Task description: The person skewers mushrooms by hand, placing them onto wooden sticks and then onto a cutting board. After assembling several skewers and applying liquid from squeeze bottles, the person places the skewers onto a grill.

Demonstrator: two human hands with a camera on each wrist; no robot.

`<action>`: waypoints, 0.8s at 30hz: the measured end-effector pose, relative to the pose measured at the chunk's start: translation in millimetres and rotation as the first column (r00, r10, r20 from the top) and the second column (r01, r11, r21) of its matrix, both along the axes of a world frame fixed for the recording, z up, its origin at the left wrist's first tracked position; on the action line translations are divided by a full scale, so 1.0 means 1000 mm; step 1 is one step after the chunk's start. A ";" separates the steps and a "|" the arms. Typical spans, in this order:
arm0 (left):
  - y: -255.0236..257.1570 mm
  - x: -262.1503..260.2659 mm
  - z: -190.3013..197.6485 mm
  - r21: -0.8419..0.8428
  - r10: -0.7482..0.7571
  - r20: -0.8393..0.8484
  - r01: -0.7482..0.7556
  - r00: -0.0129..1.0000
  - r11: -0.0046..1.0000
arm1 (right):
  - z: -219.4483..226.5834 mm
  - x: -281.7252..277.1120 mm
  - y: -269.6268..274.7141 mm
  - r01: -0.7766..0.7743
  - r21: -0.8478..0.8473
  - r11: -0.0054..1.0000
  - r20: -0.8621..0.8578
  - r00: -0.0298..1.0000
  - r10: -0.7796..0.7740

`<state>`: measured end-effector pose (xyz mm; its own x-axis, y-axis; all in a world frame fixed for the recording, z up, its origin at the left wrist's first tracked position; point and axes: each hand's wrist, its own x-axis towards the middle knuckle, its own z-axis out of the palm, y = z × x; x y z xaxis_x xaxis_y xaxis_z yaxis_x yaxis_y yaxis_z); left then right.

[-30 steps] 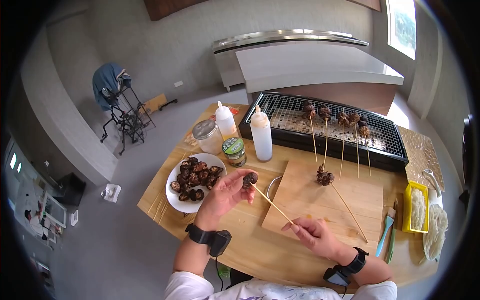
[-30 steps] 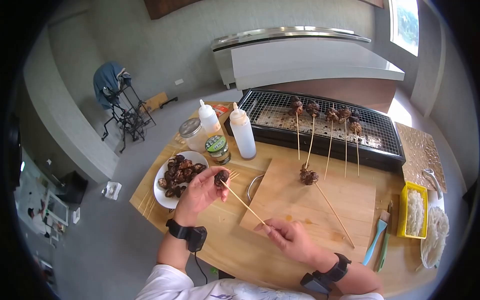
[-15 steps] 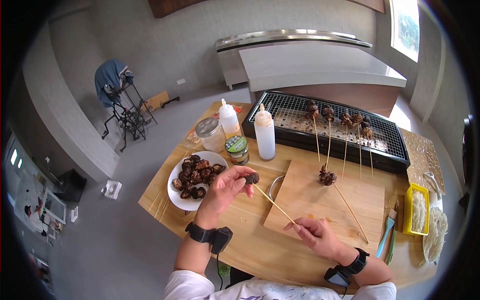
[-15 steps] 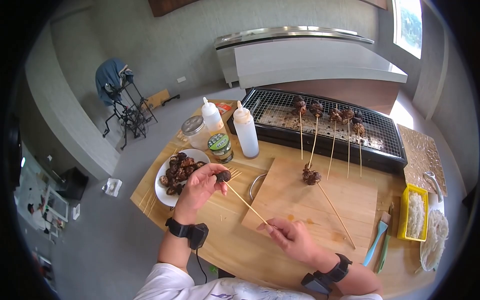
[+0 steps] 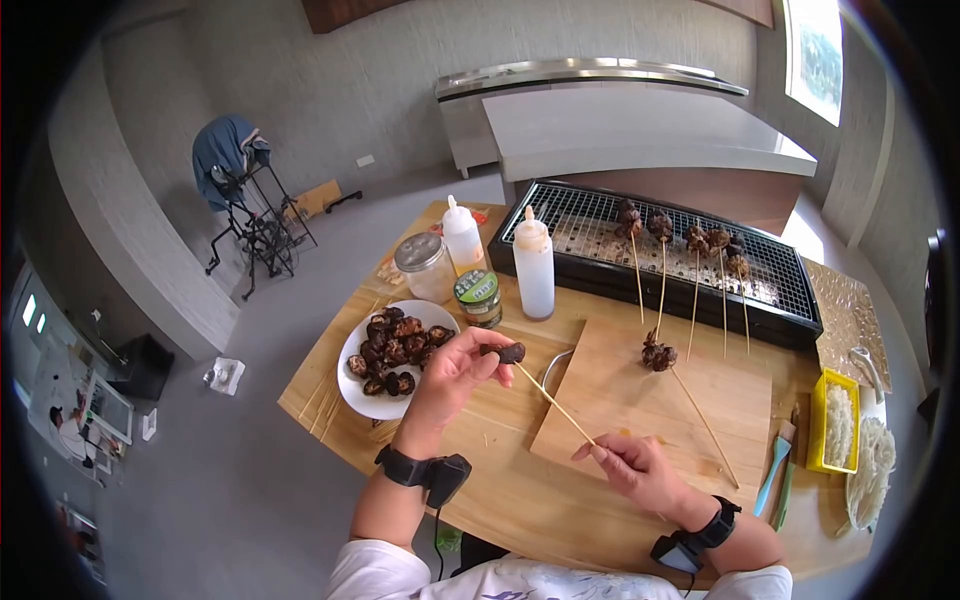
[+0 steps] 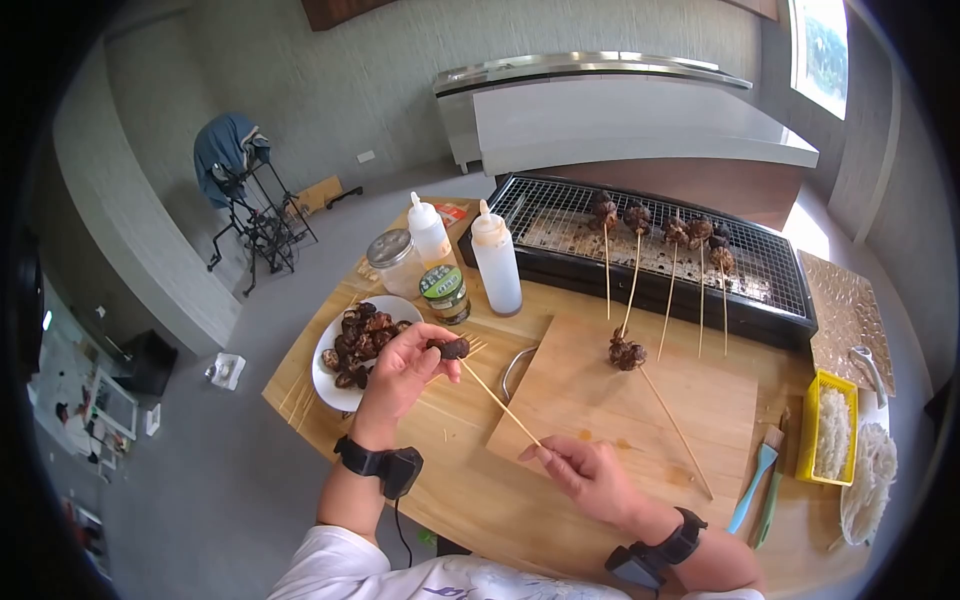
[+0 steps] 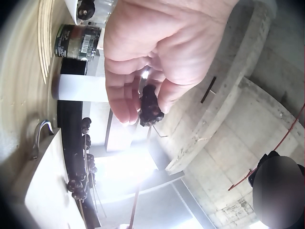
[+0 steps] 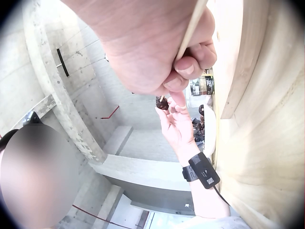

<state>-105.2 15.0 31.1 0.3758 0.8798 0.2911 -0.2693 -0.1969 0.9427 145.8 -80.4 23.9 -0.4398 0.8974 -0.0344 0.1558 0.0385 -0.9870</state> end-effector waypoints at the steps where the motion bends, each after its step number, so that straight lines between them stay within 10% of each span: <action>1: 0.000 0.000 0.000 -0.003 0.000 -0.001 0.000 1.000 1.000 | 0.001 0.001 0.001 0.002 -0.004 1.000 0.030 1.000 -0.002; 24: 0.001 0.006 -0.005 -0.056 -0.071 0.067 0.075 0.995 0.996 | 0.000 -0.004 -0.003 0.100 0.273 0.957 0.159 0.976 -0.147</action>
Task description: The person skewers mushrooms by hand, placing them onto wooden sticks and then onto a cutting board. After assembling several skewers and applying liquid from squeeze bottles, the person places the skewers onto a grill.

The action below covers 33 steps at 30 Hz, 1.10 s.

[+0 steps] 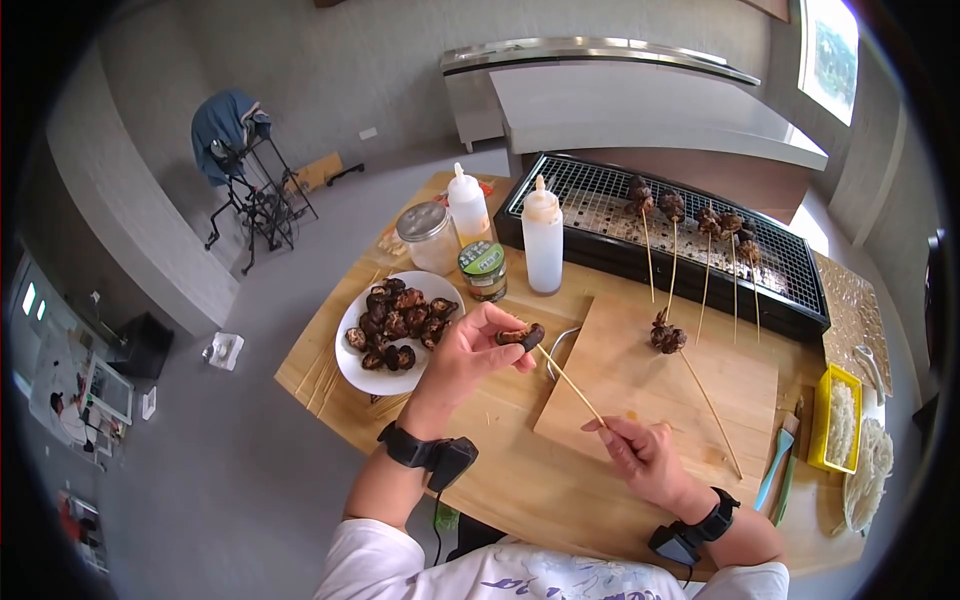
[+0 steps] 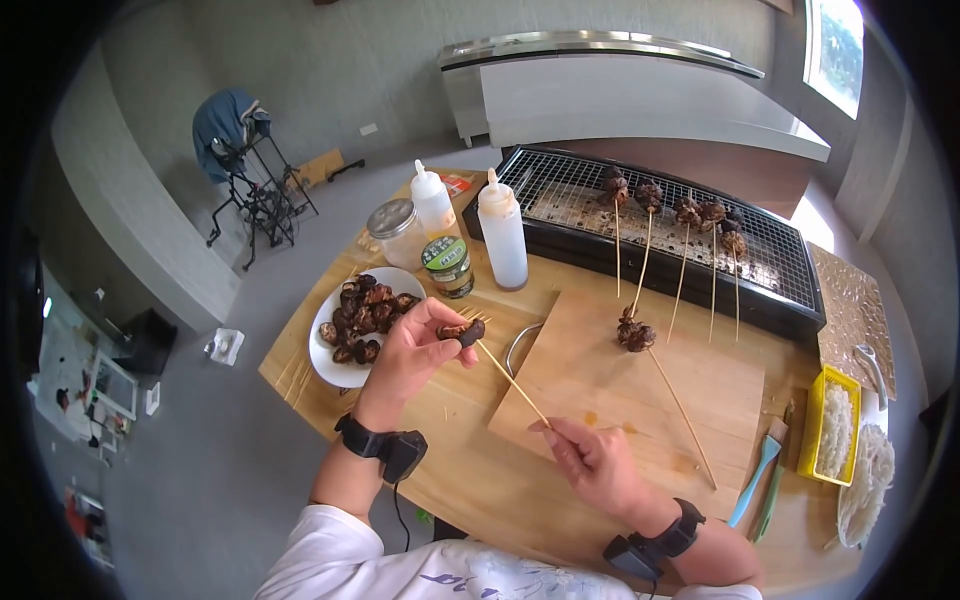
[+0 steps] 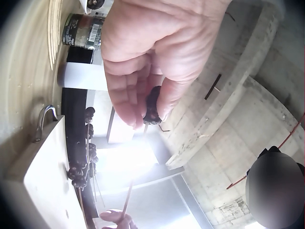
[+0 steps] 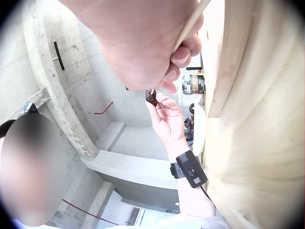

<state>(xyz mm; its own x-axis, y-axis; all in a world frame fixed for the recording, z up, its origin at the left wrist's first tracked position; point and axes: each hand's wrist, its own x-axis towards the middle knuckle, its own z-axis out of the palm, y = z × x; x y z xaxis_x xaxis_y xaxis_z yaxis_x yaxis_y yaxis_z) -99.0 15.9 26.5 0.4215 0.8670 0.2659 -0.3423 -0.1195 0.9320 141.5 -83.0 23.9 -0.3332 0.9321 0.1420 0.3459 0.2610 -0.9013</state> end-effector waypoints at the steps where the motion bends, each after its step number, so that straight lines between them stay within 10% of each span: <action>1: 0.000 0.000 0.000 -0.001 0.001 0.001 -0.001 1.000 1.000 | 0.000 0.000 0.000 0.011 0.025 1.000 0.013 1.000 -0.012; 33: -0.009 0.006 0.008 0.016 0.148 -0.107 -0.147 0.983 0.989 | -0.004 -0.001 0.003 0.063 0.104 0.993 0.069 0.995 -0.071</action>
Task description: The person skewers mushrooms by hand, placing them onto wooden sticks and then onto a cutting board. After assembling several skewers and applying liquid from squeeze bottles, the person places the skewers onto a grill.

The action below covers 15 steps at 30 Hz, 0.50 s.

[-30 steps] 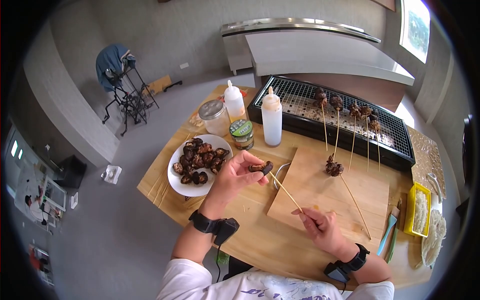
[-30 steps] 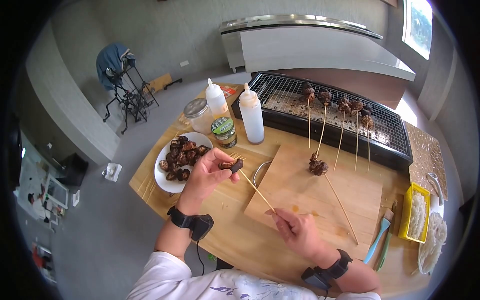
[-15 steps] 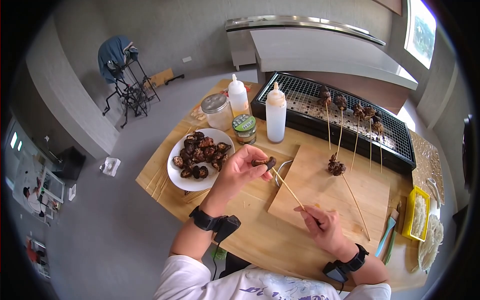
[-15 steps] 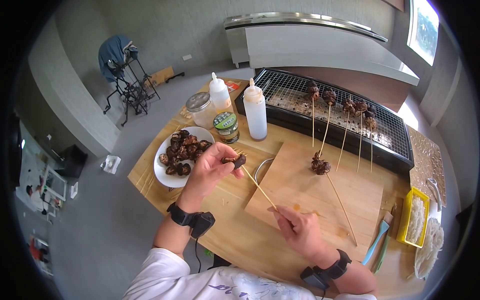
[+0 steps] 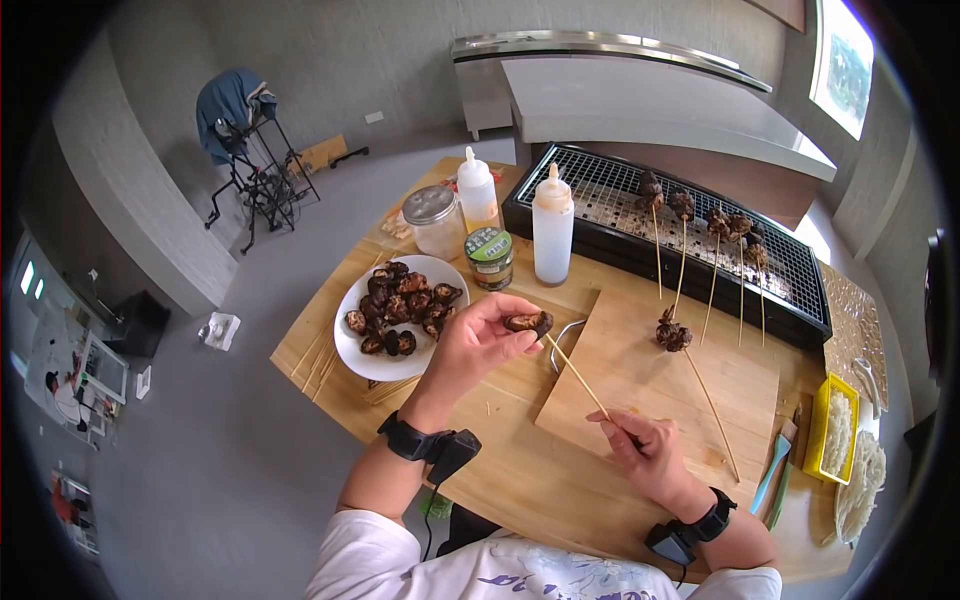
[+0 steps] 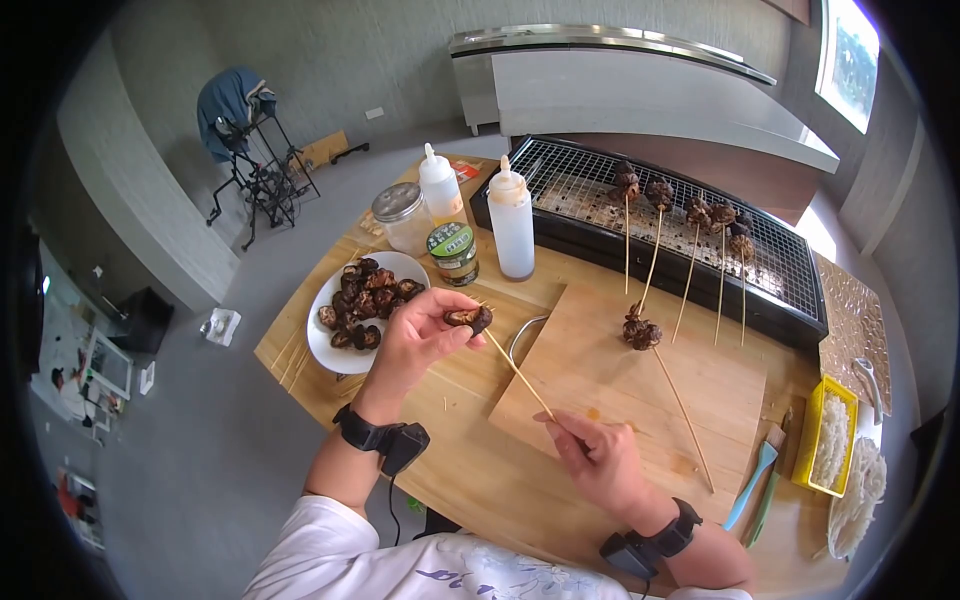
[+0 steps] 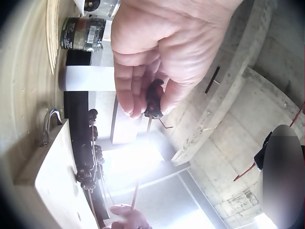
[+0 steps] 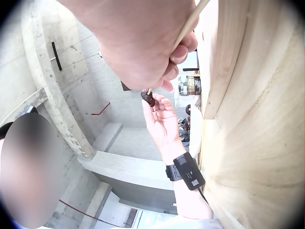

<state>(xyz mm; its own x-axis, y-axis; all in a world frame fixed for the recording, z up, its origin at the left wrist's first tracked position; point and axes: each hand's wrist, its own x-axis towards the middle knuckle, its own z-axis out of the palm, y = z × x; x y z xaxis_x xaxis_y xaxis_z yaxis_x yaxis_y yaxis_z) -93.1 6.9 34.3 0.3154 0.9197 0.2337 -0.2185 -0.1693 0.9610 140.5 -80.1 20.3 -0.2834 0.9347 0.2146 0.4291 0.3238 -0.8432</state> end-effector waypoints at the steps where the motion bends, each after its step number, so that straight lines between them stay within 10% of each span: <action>1: 0.000 0.000 0.000 0.000 0.000 0.000 0.000 1.000 1.000 | 0.000 0.000 0.000 -0.001 -0.018 1.000 -0.011 1.000 0.001; 4: 0.002 -0.002 -0.003 0.042 0.025 -0.009 -0.025 1.000 0.999 | 0.001 0.000 0.000 -0.010 -0.041 0.999 -0.023 1.000 0.009; 10: 0.020 -0.019 -0.011 -0.140 0.104 0.518 -0.036 0.849 0.989 | 0.001 0.001 0.000 -0.045 -0.134 0.990 -0.064 0.997 0.037; 15: 0.017 -0.008 -0.015 -0.215 0.026 0.529 0.105 0.848 0.971 | 0.005 0.002 -0.002 -0.080 -0.184 0.980 -0.098 0.993 0.062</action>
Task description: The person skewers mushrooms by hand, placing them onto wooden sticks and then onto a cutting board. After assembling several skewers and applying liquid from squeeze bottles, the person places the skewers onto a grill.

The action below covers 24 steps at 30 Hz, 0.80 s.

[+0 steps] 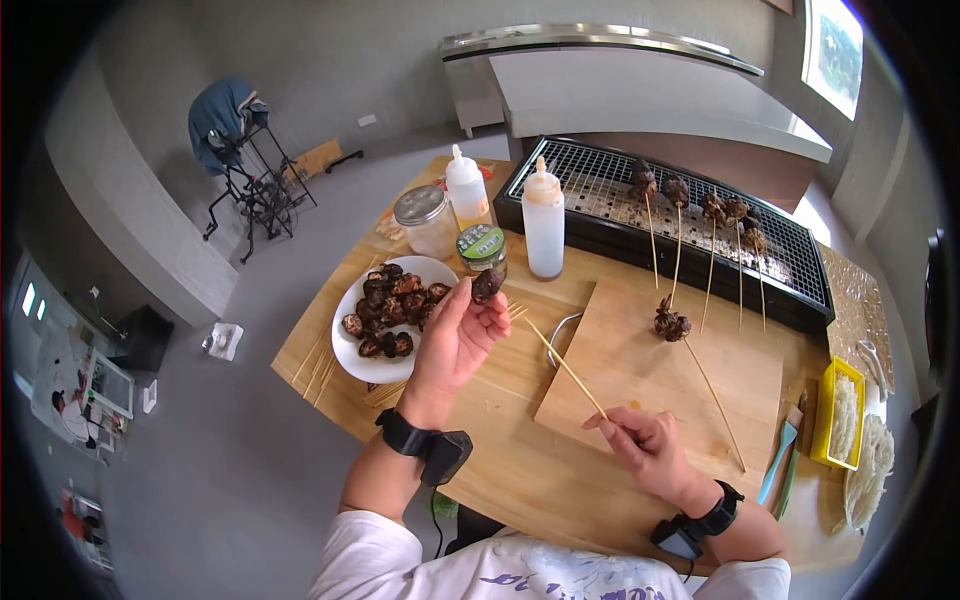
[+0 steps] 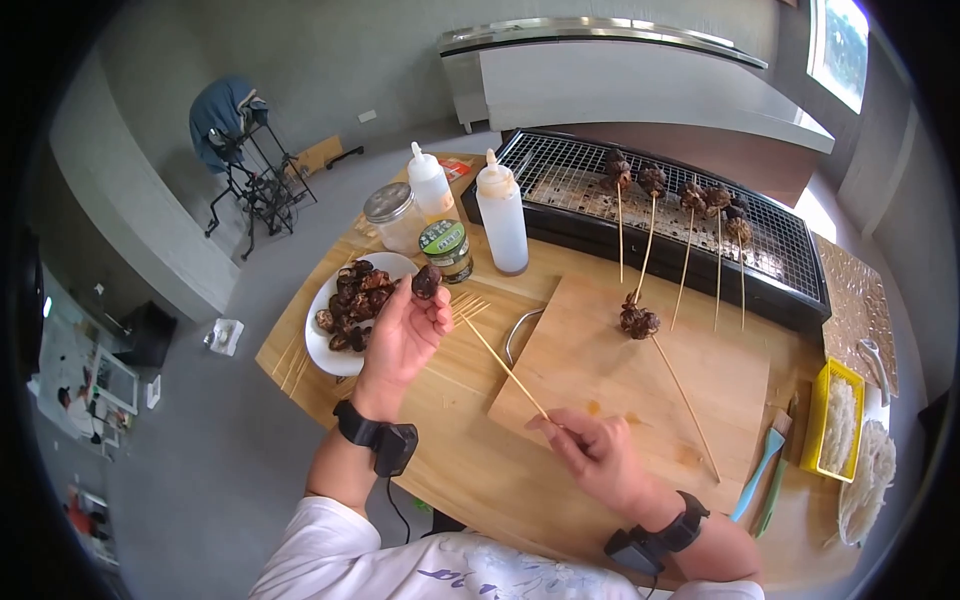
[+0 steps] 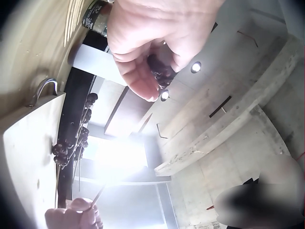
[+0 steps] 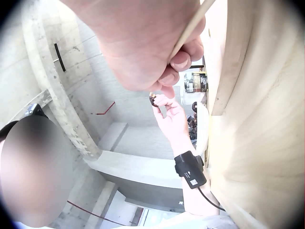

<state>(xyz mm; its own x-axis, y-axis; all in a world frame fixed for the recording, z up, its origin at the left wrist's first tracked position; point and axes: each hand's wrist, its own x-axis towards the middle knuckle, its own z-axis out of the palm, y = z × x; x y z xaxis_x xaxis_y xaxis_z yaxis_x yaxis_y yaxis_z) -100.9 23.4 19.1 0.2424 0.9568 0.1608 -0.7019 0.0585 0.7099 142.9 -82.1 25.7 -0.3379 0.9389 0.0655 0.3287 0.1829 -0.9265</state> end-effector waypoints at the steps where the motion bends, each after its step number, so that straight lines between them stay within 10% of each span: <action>1: 0.000 0.002 -0.002 0.007 -0.018 -0.012 0.018 1.000 1.000 | 0.001 0.000 0.000 -0.012 -0.013 1.000 -0.012 1.000 0.011; 24: -0.005 0.013 -0.006 0.131 0.011 -0.265 0.025 0.964 0.991 | 0.001 0.000 0.001 -0.001 -0.087 0.996 -0.102 0.995 -0.008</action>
<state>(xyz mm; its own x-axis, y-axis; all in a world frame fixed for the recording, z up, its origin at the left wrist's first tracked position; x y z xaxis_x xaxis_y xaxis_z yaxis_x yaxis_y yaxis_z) -88.2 18.3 13.2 0.2997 0.9295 0.2151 -0.4879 -0.0444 0.8718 142.7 -81.2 26.4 -0.3303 0.9437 0.0180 0.2317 0.0995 -0.9677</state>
